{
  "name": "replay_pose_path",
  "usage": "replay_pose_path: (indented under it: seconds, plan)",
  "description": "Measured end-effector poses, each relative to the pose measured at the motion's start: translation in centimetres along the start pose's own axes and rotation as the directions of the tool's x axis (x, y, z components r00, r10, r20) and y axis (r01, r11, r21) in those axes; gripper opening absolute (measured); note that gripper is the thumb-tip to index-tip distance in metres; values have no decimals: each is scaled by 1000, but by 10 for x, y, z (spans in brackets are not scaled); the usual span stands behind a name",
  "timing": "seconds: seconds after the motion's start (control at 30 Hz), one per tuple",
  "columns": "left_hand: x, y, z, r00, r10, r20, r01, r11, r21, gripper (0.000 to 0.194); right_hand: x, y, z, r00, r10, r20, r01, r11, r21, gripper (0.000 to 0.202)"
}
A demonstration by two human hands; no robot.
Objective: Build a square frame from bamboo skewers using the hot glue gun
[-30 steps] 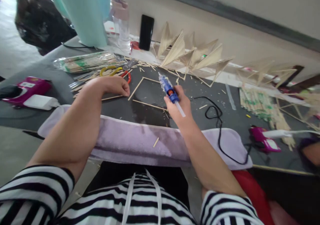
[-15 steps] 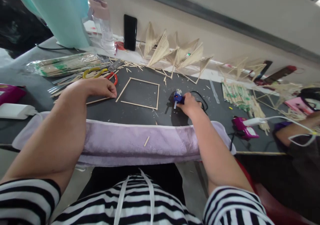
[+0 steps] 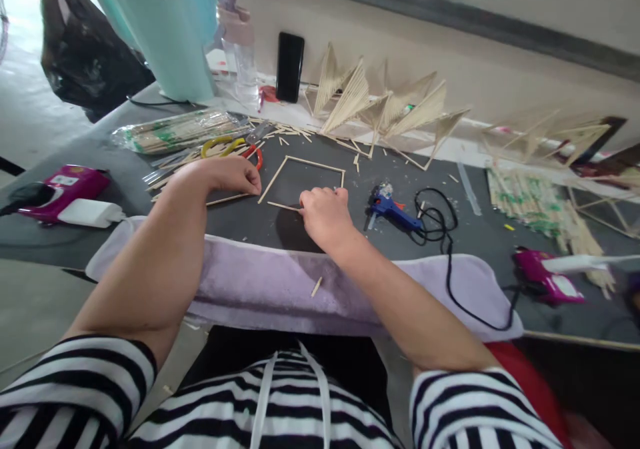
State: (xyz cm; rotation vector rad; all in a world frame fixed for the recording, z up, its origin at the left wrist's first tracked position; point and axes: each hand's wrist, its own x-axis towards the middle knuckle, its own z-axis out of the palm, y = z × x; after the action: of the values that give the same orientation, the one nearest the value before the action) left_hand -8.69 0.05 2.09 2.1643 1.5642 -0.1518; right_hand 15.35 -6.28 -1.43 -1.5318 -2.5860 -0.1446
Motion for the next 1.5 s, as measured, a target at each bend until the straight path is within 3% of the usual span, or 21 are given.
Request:
replay_pose_path:
  seconds: [0.17,0.5,0.93,1.5]
  plan:
    - [-1,4,1,999,-31,19,31,999,-19,29,1,6,15,1000,-15,-26,14,1000,-19,17]
    - [-5,11,1,998,-62,1,62,997,-46,26,-4,8,15,998,-30,-58,30,1000,0,24]
    - [1,10,5,999,45,0,-45,993,-110,27,-5,11,20,998,-33,-53,33,999,-2,23]
    - [3,8,7,998,68,12,-66,989,-130,30,-5,14,22,999,-13,-38,13,1000,-3,19]
